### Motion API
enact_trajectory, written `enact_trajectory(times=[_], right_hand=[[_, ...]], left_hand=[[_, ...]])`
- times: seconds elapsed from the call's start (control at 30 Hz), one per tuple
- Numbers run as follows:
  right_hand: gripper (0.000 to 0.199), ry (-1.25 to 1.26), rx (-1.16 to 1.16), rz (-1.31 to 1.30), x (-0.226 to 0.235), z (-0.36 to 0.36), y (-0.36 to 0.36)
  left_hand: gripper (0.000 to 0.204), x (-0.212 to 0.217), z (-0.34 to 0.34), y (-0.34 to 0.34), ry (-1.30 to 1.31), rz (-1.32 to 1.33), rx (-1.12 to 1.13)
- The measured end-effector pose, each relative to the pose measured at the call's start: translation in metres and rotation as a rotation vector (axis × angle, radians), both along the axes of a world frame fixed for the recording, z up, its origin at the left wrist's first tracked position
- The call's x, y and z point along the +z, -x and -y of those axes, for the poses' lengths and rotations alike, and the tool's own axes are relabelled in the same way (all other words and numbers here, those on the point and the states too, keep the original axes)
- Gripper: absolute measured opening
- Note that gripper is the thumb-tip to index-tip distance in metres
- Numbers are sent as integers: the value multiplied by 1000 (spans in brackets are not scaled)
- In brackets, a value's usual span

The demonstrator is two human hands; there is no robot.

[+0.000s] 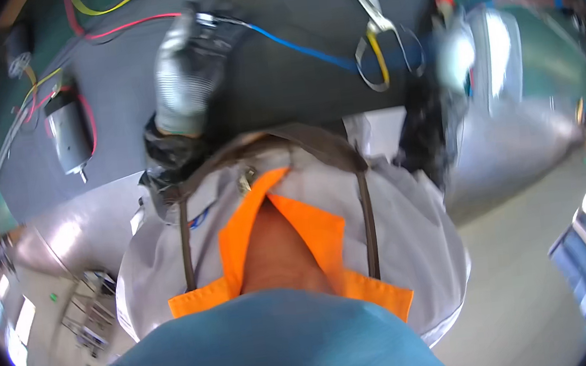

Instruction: Connecting and organizing electrical wires onto small cylindrical motors at a manual assembly workbench.

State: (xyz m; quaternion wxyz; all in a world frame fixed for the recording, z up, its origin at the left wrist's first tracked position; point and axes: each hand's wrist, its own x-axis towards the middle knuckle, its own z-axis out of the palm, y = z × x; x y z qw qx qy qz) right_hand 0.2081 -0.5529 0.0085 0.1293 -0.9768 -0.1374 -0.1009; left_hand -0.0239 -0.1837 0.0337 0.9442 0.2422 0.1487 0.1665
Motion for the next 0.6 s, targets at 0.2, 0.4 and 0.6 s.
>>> enact_trajectory(times=[0.2, 0.4, 0.6], right_hand=[[52, -921, 244, -593, 67, -139, 34], [47, -684, 760, -755, 80, -307, 1], [35, -418, 721, -689, 39, -366, -19]], left_hand=[[32, 19, -9, 1, -251, -145, -36], [31, 13, -24, 9, -449, 28, 38], [32, 20, -31, 6, -76, -5, -44]])
